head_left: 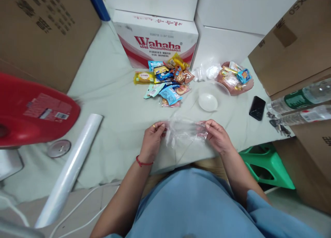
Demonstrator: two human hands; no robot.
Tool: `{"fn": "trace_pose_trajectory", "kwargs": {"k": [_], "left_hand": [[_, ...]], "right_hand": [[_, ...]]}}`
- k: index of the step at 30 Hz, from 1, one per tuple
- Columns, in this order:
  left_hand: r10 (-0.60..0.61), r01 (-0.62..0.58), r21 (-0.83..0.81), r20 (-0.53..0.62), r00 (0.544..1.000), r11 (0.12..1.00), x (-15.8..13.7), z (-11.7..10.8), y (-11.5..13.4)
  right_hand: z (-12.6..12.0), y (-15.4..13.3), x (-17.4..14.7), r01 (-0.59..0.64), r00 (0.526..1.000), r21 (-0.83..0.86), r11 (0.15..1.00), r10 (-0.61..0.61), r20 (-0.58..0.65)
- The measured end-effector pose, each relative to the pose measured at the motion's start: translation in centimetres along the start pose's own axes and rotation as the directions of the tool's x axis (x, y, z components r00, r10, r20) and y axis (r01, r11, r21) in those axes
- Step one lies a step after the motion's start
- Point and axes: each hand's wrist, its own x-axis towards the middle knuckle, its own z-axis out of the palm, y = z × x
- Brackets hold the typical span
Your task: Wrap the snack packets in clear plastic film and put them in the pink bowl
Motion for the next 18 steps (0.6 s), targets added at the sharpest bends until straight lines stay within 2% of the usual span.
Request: {"fn": "trace_pose_trajectory", "kwargs": {"k": [3, 6, 9, 12, 14, 15, 17, 18], "left_hand": [[0.083, -0.085, -0.031, -0.067, 0.994, 0.996, 0.1, -0.1, 0.2], [0.169, -0.168, 0.016, -0.132, 0.977, 0.986, 0.2, -1.1, 1.3], [0.260, -0.211, 0.264, -0.166, 0.951, 0.941, 0.4, -3.3, 2.7], [0.316, -0.188, 0.574, -0.131, 0.940, 0.797, 0.7, -5.6, 3.4], [0.347, -0.174, 0.698, -0.112, 0.931, 0.694, 0.7, -6.4, 3.4], [0.371, -0.177, 0.734, -0.109, 0.922, 0.656, 0.8, -6.6, 3.3], [0.425, -0.194, 0.776, -0.104, 0.899, 0.600, 0.8, -6.4, 2.9], [0.447, -0.203, 0.785, -0.104, 0.888, 0.586, 0.9, -6.2, 2.7]], "right_hand": [[-0.1, -0.3, -0.2, -0.042, 0.999, 0.006, 0.999, 0.042, 0.007], [-0.6, -0.5, 0.2, -0.025, 0.996, 0.001, 1.000, 0.025, -0.083], [-1.8, -0.1, 1.0, -0.027, 0.987, -0.102, 0.994, 0.011, -0.161], [-3.4, 0.5, 1.6, -0.015, 0.982, -0.361, 0.932, -0.056, -0.183], [-3.9, 0.6, 1.5, 0.072, 0.953, -0.588, 0.806, -0.230, -0.198], [-3.8, 0.5, 1.1, 0.134, 0.916, -0.692, 0.710, -0.355, -0.187], [-2.9, 0.1, 0.0, 0.272, 0.816, -0.826, 0.493, -0.574, -0.074], [-2.0, 0.0, -0.6, 0.359, 0.779, -0.843, 0.400, -0.626, 0.035]]}}
